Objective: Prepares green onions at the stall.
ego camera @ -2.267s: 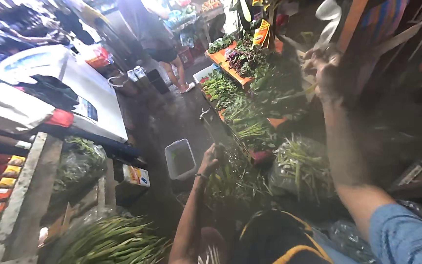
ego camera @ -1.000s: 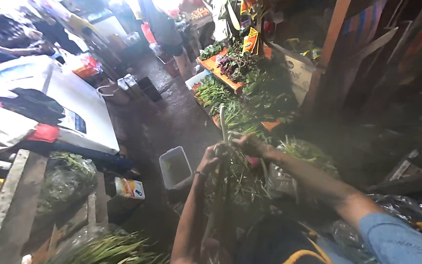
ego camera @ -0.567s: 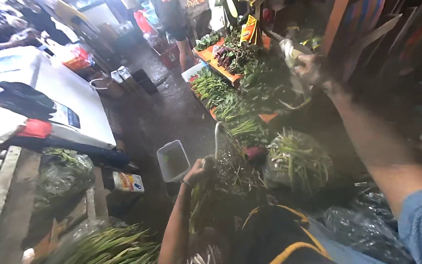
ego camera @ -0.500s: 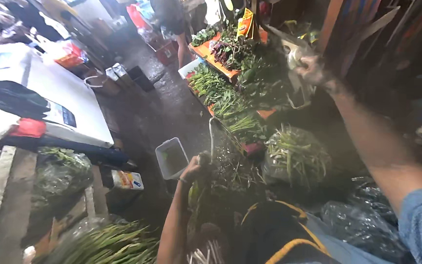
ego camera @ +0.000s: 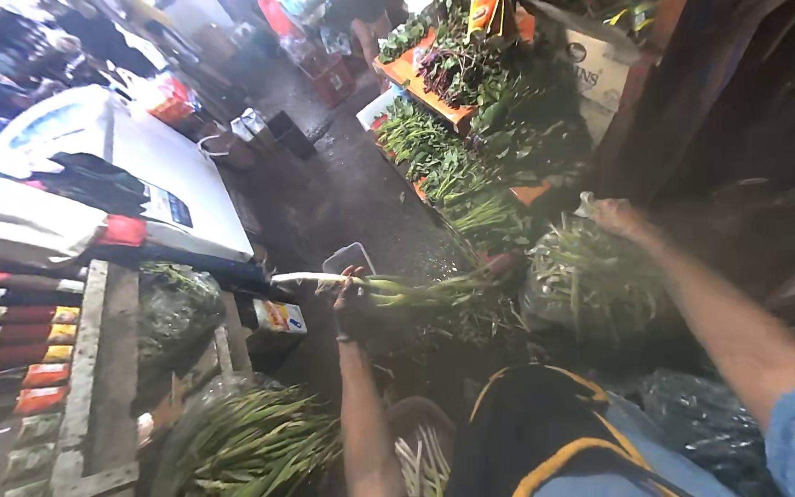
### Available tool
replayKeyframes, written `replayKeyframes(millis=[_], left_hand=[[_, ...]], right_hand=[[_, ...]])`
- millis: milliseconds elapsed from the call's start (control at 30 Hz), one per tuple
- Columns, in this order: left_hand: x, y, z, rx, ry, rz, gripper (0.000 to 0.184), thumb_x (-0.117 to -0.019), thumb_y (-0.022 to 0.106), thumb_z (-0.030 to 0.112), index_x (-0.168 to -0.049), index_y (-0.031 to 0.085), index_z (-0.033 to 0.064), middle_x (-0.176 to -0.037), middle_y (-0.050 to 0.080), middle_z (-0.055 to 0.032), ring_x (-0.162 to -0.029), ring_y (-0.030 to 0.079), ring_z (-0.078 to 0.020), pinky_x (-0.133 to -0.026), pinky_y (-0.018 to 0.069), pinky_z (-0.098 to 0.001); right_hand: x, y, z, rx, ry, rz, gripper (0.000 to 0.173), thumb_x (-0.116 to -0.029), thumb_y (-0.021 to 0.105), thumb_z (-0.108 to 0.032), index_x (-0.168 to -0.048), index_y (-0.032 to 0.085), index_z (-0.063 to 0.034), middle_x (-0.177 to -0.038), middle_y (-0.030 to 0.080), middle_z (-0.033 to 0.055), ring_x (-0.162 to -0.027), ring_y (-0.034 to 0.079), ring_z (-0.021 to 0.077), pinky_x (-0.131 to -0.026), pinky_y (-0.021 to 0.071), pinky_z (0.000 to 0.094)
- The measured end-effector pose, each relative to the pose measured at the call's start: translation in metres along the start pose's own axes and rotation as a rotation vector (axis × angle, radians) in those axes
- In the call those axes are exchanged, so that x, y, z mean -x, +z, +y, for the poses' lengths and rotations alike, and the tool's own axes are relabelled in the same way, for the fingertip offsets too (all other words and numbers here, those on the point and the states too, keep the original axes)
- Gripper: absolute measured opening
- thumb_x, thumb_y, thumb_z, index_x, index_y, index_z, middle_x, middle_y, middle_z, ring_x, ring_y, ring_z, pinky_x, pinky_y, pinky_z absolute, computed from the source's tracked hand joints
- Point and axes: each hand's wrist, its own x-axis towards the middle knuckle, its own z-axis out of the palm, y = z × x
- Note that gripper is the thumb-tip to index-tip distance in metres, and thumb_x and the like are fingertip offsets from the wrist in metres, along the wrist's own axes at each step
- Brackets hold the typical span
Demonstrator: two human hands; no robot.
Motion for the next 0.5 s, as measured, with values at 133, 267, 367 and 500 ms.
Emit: replayKeyframes(millis=[133, 267, 367, 500], left_hand=[[0.029, -0.03, -0.003, 0.166, 0.119, 0.048, 0.033, -0.1055, 0.033, 0.009, -0.128, 0.057, 0.0054, -0.118, 0.072, -0.0051, -0.075, 0.068, -0.008, -0.063, 0.0564, -0.0212], [0.058, -0.041, -0.01, 0.223, 0.202, 0.178, 0.035, -0.1056, 0.026, 0.009, -0.12, 0.058, 0.0025, -0.111, 0.074, -0.0058, -0.062, 0.064, -0.005, -0.052, 0.0506, -0.0173], [0.074, -0.05, -0.009, 0.206, 0.198, 0.21, 0.038, -0.1058, 0.025, 0.01, -0.114, 0.062, 0.0055, -0.107, 0.075, -0.0039, -0.057, 0.06, -0.0027, -0.051, 0.0485, -0.0158], [0.094, -0.052, -0.01, 0.263, 0.154, 0.256, 0.039, -0.1054, 0.027, 0.011, -0.112, 0.065, 0.0063, -0.108, 0.075, -0.0036, -0.057, 0.061, -0.0027, -0.05, 0.0491, -0.0154]], right_hand=[[0.012, 0.02, -0.002, 0.095, 0.142, -0.1, 0.039, -0.0977, 0.071, -0.024, -0.111, 0.068, 0.0122, -0.12, 0.063, 0.0371, -0.119, 0.058, 0.0558, -0.097, 0.0418, 0.074], [0.023, 0.021, -0.036, 0.108, 0.137, -0.075, 0.034, -0.1015, 0.063, -0.02, -0.112, 0.067, 0.0124, -0.123, 0.063, 0.0371, -0.12, 0.058, 0.056, -0.094, 0.0421, 0.0749], [0.012, 0.04, -0.068, -0.058, -0.138, 0.064, 0.025, -0.1005, 0.059, -0.009, -0.111, 0.068, 0.012, -0.119, 0.064, 0.0356, -0.117, 0.061, 0.053, -0.097, 0.0451, 0.0701], [0.016, 0.099, -0.127, -0.38, -0.699, 0.295, 0.015, -0.0856, 0.068, 0.005, -0.099, 0.074, 0.0026, -0.101, 0.072, 0.0234, -0.095, 0.071, 0.0417, -0.089, 0.0552, 0.0619]])
